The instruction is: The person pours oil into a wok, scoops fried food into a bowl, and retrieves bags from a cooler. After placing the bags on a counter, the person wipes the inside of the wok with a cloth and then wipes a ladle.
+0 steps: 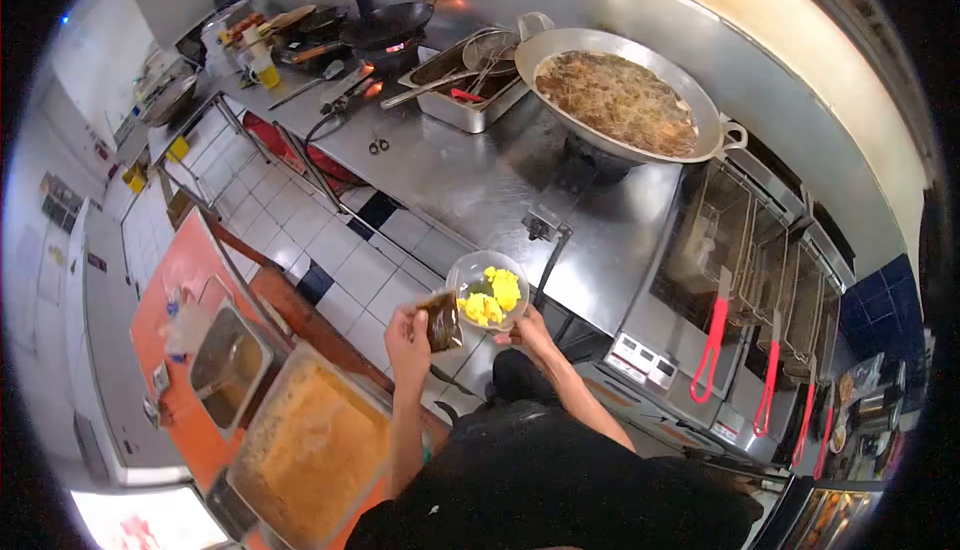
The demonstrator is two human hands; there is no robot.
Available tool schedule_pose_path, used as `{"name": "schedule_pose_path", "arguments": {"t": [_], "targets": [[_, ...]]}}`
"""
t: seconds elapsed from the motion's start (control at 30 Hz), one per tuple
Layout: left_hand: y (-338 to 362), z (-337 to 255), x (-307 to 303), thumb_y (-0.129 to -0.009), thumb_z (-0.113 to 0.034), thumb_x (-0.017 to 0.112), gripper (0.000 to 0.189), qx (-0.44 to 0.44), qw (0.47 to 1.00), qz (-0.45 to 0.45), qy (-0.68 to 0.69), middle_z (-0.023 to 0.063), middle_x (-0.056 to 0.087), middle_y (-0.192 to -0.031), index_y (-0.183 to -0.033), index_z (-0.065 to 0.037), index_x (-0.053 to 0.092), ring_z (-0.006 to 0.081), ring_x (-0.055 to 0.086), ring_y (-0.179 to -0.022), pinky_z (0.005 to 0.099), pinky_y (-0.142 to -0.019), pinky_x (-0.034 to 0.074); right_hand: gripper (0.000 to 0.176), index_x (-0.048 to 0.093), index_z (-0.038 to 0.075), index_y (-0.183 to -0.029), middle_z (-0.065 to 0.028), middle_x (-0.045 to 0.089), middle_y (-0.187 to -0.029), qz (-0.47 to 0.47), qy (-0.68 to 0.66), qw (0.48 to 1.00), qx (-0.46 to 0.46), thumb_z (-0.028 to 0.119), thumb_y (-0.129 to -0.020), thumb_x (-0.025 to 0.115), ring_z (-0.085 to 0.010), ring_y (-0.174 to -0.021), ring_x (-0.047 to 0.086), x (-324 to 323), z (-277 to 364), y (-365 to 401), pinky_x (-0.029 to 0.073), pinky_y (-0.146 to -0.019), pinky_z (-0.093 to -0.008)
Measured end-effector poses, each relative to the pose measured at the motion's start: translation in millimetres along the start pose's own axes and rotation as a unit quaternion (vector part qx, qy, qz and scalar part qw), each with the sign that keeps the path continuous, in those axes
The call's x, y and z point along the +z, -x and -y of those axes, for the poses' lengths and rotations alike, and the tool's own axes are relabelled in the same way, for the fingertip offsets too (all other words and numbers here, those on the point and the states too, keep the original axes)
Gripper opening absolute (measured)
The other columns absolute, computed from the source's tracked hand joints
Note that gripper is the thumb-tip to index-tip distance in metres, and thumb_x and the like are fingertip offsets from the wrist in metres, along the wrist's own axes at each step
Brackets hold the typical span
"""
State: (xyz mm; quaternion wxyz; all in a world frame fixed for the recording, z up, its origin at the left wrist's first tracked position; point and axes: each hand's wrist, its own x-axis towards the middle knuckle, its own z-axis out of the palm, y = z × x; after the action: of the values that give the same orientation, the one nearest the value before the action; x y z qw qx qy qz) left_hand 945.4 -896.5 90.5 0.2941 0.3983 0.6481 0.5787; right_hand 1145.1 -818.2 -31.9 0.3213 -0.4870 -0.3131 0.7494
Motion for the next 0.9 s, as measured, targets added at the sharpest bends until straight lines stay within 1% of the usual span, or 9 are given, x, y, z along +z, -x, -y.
{"name": "schedule_pose_path", "arguments": {"t": [0.2, 0.27, 0.43, 0.53, 0.7, 0.77, 0.83, 0.87, 0.9], "targets": [[-166, 14, -6, -0.093, -0.011, 0.053, 0.013, 0.034, 0.998, -0.038, 0.046, 0.0010, 0.055, -0.077, -0.089, 0.001, 0.054, 0.0064, 0.047, -0.073, 0.0228, -0.066, 0.041, 0.041, 0.028, 0.002, -0.131, -0.0204, 0.060, -0.103, -0.019, -0.028, 0.998, -0.044, 0.014, -0.093, 0.039, -0.0250, -0.074, 0.066, 61, 49, -124, 0.057, -0.067, -0.0346], [-214, 25, -13, -0.091, -0.010, 0.054, 0.012, 0.018, 0.996, -0.073, 0.050, 0.0011, 0.055, -0.078, -0.087, 0.001, 0.053, 0.0066, 0.047, -0.072, 0.0234, -0.065, 0.041, 0.040, 0.031, 0.002, -0.130, -0.0192, 0.061, -0.104, -0.042, -0.017, 0.999, 0.005, 0.011, -0.091, 0.038, -0.0245, -0.075, 0.065, 76, 51, -173, 0.057, -0.066, -0.0334], [-328, 67, -16, -0.092, -0.009, 0.053, 0.011, 0.067, 0.989, -0.130, 0.004, 0.0026, 0.055, -0.079, -0.087, 0.001, 0.053, 0.0085, 0.048, -0.074, 0.0270, -0.066, 0.043, 0.045, 0.031, 0.001, -0.133, -0.0219, 0.061, -0.102, 0.062, -0.038, 0.997, 0.000, 0.006, -0.089, 0.039, -0.0265, -0.067, 0.067, 97, 76, -287, 0.058, -0.054, -0.0311], [-383, 90, -14, -0.091, -0.009, 0.054, 0.010, -0.002, 0.998, -0.056, -0.034, 0.0044, 0.056, -0.080, -0.091, 0.001, 0.055, 0.0113, 0.051, -0.074, 0.0280, -0.067, 0.044, 0.049, 0.026, 0.001, -0.134, -0.0205, 0.056, -0.110, -0.004, -0.023, 1.000, -0.008, 0.003, -0.088, 0.041, -0.0251, -0.083, 0.065, 123, 88, -310, 0.059, -0.064, -0.0318], [-482, 154, 33, -0.090, -0.008, 0.056, 0.010, 0.027, 0.991, 0.120, -0.054, 0.0089, 0.062, -0.080, -0.094, 0.001, 0.057, 0.0149, 0.057, -0.073, 0.0299, -0.067, 0.046, 0.052, 0.020, 0.002, -0.137, -0.0226, 0.054, -0.111, -0.115, -0.080, 0.990, -0.009, 0.004, -0.089, 0.042, -0.0276, -0.079, 0.066, 150, 97, -339, 0.060, -0.068, -0.0332], [-511, 162, 59, -0.090, -0.011, 0.056, 0.014, 0.043, 0.981, 0.189, -0.029, 0.0130, 0.065, -0.083, -0.097, 0.000, 0.058, 0.0217, 0.062, -0.074, 0.0342, -0.069, 0.048, 0.055, 0.018, 0.004, -0.138, -0.0240, 0.054, -0.110, -0.115, -0.072, 0.990, 0.040, 0.003, -0.088, 0.042, -0.0279, -0.075, 0.066, 152, 100, -345, 0.060, -0.067, -0.0339], [-535, 147, 74, -0.090, -0.017, 0.058, 0.016, 0.074, 0.933, 0.268, -0.227, 0.0125, 0.066, -0.085, -0.094, -0.002, 0.060, 0.0293, 0.061, -0.070, 0.0357, -0.069, 0.048, 0.055, 0.020, 0.007, -0.139, -0.0238, 0.055, -0.107, -0.170, -0.099, 0.980, 0.029, 0.002, -0.088, 0.041, -0.0266, -0.073, 0.066, 166, 106, -350, 0.060, -0.067, -0.0350], [-547, 142, 80, -0.087, -0.019, 0.059, 0.022, 0.030, 0.914, 0.322, -0.246, 0.0139, 0.066, -0.097, -0.104, -0.005, 0.060, 0.0360, 0.060, -0.087, 0.0414, -0.079, 0.047, 0.054, 0.022, 0.007, -0.138, -0.0239, 0.056, -0.105, -0.196, -0.098, 0.975, 0.034, 0.001, -0.088, 0.041, -0.0266, -0.072, 0.066, 171, 106, -353, 0.060, -0.066, -0.0355], [-558, 148, 84, -0.087, -0.019, 0.059, 0.022, 0.035, 0.912, 0.331, -0.238, 0.0139, 0.066, -0.097, -0.104, -0.005, 0.060, 0.0360, 0.060, -0.087, 0.0414, -0.079, 0.047, 0.052, 0.024, 0.008, -0.137, -0.0239, 0.057, -0.102, -0.221, -0.096, 0.970, 0.041, 0.000, -0.088, 0.040, -0.0265, -0.072, 0.066, 176, 106, -354, 0.060, -0.066, -0.0360]]}}
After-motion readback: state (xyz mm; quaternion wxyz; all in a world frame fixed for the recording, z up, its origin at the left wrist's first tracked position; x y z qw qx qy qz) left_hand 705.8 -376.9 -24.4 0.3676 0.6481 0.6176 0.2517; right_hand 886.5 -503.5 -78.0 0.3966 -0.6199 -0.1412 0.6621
